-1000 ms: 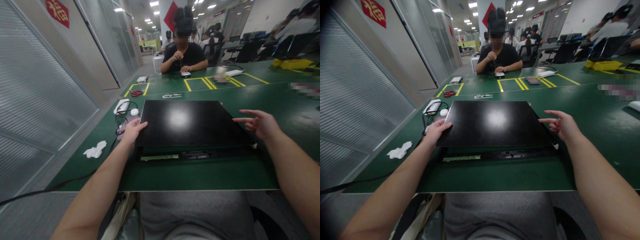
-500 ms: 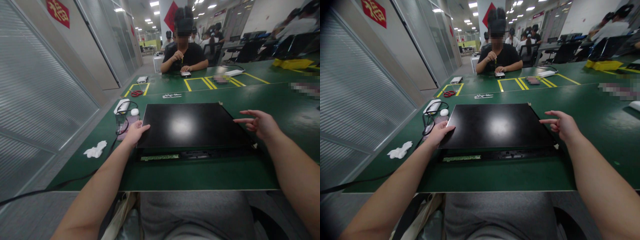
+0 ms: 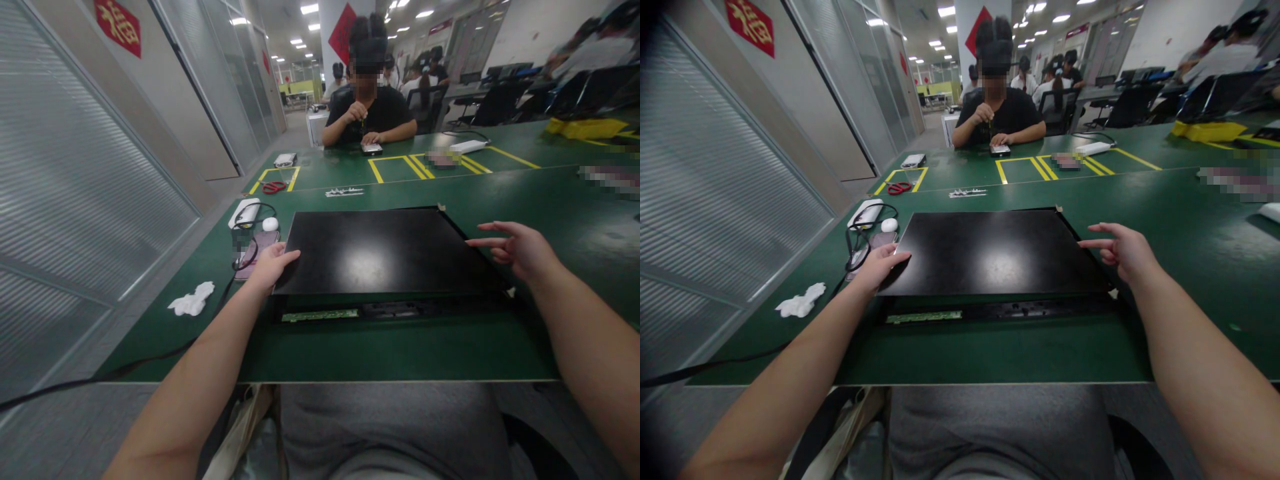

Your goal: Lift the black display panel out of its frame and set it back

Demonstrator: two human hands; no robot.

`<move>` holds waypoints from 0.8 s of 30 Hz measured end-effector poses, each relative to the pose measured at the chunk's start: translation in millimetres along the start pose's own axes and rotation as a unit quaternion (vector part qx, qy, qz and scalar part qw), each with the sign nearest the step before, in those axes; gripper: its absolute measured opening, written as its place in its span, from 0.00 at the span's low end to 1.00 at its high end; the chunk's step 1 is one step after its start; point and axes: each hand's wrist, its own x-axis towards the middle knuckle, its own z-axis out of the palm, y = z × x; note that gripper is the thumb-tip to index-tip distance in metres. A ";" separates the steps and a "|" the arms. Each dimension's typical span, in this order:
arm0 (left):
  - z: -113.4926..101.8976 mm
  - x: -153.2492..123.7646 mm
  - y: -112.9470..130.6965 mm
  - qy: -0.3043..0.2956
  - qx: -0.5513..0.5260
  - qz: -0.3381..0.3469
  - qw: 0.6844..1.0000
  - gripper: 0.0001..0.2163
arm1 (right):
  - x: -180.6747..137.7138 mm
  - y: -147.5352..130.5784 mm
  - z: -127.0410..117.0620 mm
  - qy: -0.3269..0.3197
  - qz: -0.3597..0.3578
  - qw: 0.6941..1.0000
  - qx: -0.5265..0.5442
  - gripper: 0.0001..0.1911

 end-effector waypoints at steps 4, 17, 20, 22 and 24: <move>2.4 -0.3 2.8 0.009 -0.015 0.007 1.000 0.16 | 0.6 0.6 0.2 0.001 -0.002 1.000 -0.002 0.15; 1.5 -2.4 7.1 0.032 -0.001 -0.006 0.999 0.13 | -1.4 0.3 1.9 -0.009 0.008 1.000 0.009 0.13; 3.2 -2.4 7.4 0.024 -0.005 -0.004 1.000 0.14 | -1.1 -0.3 1.6 -0.006 0.008 1.000 0.007 0.13; 4.5 -2.8 7.7 0.021 -0.003 -0.006 1.000 0.15 | -0.7 -0.5 0.5 -0.005 0.007 1.000 0.008 0.14; 5.2 -2.9 7.4 0.018 -0.001 -0.010 1.000 0.15 | -0.1 -0.2 -0.8 -0.003 0.008 1.000 0.007 0.14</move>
